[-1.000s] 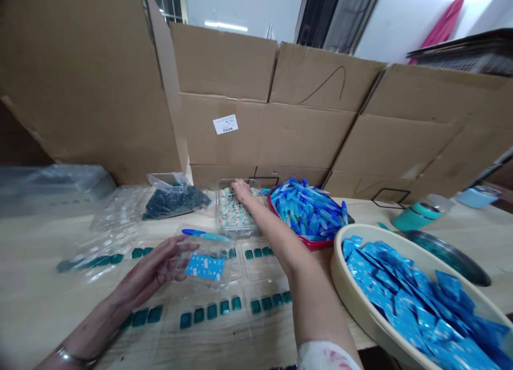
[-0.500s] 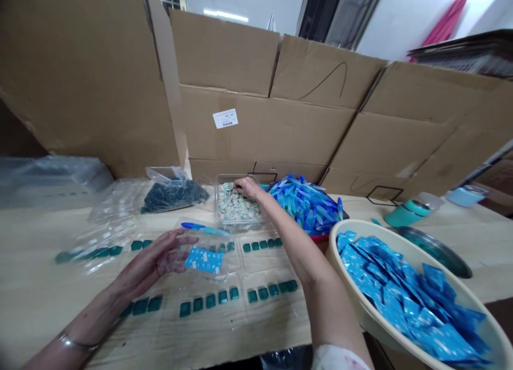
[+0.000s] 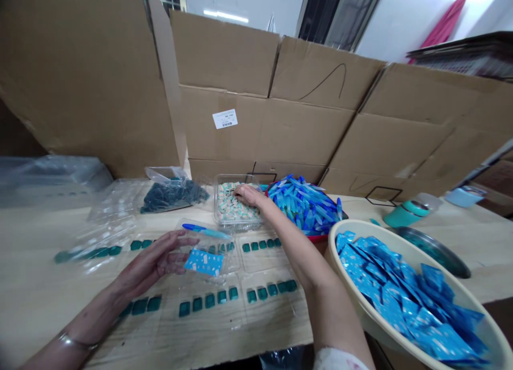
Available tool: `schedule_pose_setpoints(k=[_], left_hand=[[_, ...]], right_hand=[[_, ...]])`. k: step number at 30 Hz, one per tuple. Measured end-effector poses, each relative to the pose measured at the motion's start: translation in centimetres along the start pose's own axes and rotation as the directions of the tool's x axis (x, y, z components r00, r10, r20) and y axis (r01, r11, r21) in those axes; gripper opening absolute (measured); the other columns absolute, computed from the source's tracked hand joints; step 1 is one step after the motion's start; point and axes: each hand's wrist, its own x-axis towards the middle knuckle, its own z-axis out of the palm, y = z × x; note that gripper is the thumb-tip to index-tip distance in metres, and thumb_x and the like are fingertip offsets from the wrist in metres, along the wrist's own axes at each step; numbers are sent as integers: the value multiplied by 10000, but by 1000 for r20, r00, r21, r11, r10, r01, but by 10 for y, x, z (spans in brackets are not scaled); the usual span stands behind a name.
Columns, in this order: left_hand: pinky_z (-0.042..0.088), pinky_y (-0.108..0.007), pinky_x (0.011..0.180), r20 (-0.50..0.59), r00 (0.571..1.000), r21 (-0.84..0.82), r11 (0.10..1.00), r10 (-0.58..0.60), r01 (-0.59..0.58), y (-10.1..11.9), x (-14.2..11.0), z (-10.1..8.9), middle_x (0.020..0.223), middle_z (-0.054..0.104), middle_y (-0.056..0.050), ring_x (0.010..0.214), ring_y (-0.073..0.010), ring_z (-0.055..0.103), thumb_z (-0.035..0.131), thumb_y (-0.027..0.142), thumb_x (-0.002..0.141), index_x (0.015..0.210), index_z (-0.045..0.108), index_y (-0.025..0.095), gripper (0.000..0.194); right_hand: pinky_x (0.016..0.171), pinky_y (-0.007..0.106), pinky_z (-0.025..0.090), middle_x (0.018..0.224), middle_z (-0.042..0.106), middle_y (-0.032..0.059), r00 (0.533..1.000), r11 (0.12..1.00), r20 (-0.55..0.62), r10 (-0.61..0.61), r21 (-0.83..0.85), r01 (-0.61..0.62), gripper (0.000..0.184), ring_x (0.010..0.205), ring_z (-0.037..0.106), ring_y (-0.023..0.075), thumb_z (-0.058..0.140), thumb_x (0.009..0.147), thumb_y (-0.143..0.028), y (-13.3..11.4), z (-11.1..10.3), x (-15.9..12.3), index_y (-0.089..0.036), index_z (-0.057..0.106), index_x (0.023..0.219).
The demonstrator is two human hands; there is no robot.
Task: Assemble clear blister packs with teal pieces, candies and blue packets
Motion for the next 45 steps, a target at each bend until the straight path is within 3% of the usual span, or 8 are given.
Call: schedule_pose_setpoints(k=[10, 13, 25, 29, 32, 35, 38, 45], left_hand=[[563, -347, 652, 7, 1000, 12, 1000, 8, -8, 1, 0, 0, 1226, 583, -166, 847, -236, 665, 568, 333, 838, 1156, 525, 187, 353], [564, -348, 654, 5, 1000, 15, 1000, 7, -7, 1, 0, -1, 1229, 581, -167, 847, -237, 667, 568, 326, 839, 1163, 523, 186, 356], [564, -364, 676, 47, 998, 32, 999, 33, -34, 0, 0, -3, 1240, 566, -183, 858, -238, 664, 534, 315, 864, 1179, 492, 162, 353], [561, -369, 683, 48, 998, 33, 999, 35, -37, 2, -2, -1, 1235, 568, -182, 865, -241, 662, 525, 309, 870, 1180, 483, 160, 347], [559, -364, 683, 47, 998, 33, 999, 34, -35, 3, -4, -1, 1237, 565, -183, 877, -244, 660, 521, 305, 873, 1175, 482, 158, 339], [560, -366, 678, 49, 999, 33, 999, 23, -25, 3, -3, -1, 1235, 566, -184, 871, -244, 661, 514, 309, 876, 1172, 481, 158, 334], [560, -376, 678, 60, 998, 31, 999, 23, -25, 1, -1, -3, 1233, 565, -189, 885, -257, 659, 507, 319, 879, 1183, 475, 160, 344], [562, -378, 688, 74, 997, 34, 999, 22, -25, 0, 0, -5, 1259, 549, -183, 921, -274, 651, 509, 342, 875, 1186, 478, 169, 357]], right_hand=[[799, 259, 414, 951, 664, 98, 999, 999, -46, 28, -43, -30, 224, 890, 578, 179, 492, 794, -116, -1, 0, -2, -133, 651, 951], [834, 258, 403, 1007, 652, 93, 998, 999, -46, -34, -18, 34, 277, 933, 566, 172, 478, 782, -91, -3, -3, -6, -139, 642, 1000], [776, 253, 400, 909, 638, 105, 981, 995, 182, -62, -72, 76, 261, 861, 562, 182, 475, 709, -51, -26, -20, -28, -134, 683, 842], [766, 242, 415, 929, 669, 83, 995, 995, 35, 89, 51, -91, 293, 853, 579, 172, 487, 722, -55, -18, -26, -33, -136, 671, 936], [698, 225, 437, 801, 673, 38, 952, 919, -79, 296, 297, -261, 185, 743, 587, 146, 530, 744, -117, -12, -28, -33, -128, 673, 861], [614, 206, 457, 666, 638, -5, 902, 740, 1, 431, 572, -354, 137, 615, 572, 111, 606, 706, -137, -12, -26, -27, -129, 662, 830], [569, 200, 472, 615, 616, -12, 864, 610, 92, 494, 672, -420, 153, 547, 559, 93, 649, 664, -106, -18, -22, -14, -122, 640, 816], [496, 172, 437, 556, 599, -21, 885, 668, 194, 423, 594, -449, 83, 492, 527, 78, 662, 632, -96, -18, -23, -1, -121, 643, 709]])
